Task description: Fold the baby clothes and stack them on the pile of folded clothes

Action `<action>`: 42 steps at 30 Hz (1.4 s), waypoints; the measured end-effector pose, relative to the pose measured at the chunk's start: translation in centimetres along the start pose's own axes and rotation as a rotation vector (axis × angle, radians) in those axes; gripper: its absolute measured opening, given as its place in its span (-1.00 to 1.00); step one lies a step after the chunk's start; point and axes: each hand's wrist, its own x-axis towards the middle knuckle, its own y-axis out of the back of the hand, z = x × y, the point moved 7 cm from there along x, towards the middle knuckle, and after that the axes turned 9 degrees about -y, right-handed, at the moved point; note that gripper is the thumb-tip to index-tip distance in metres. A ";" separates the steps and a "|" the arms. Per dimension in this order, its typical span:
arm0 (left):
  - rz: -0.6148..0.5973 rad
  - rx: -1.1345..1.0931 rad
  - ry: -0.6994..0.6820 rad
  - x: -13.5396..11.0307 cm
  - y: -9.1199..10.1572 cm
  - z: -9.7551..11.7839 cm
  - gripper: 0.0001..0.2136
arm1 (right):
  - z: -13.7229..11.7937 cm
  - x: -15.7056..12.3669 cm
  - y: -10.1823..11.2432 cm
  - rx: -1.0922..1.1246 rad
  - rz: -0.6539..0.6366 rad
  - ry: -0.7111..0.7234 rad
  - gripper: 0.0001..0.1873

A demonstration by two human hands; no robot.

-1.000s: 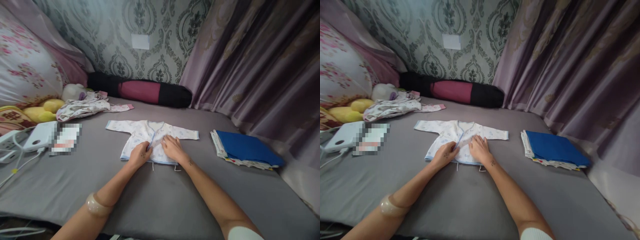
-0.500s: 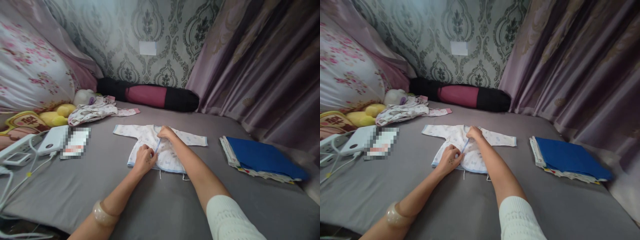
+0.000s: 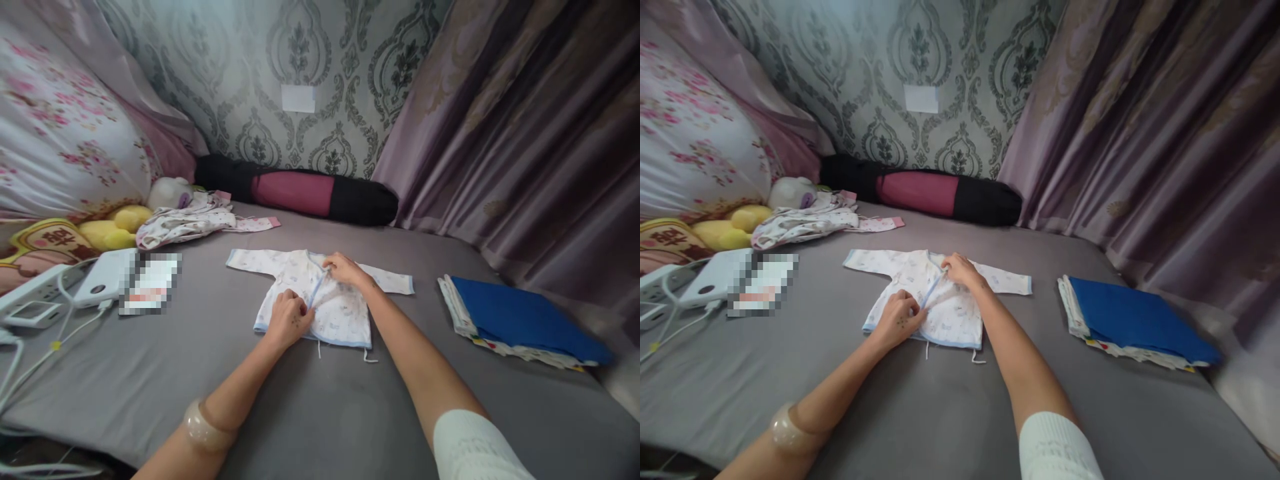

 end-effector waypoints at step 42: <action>-0.058 0.395 -0.351 -1.4 -4.2 2.6 -0.52 | 1.8 -2.3 -3.8 -0.085 0.125 -0.138 -0.37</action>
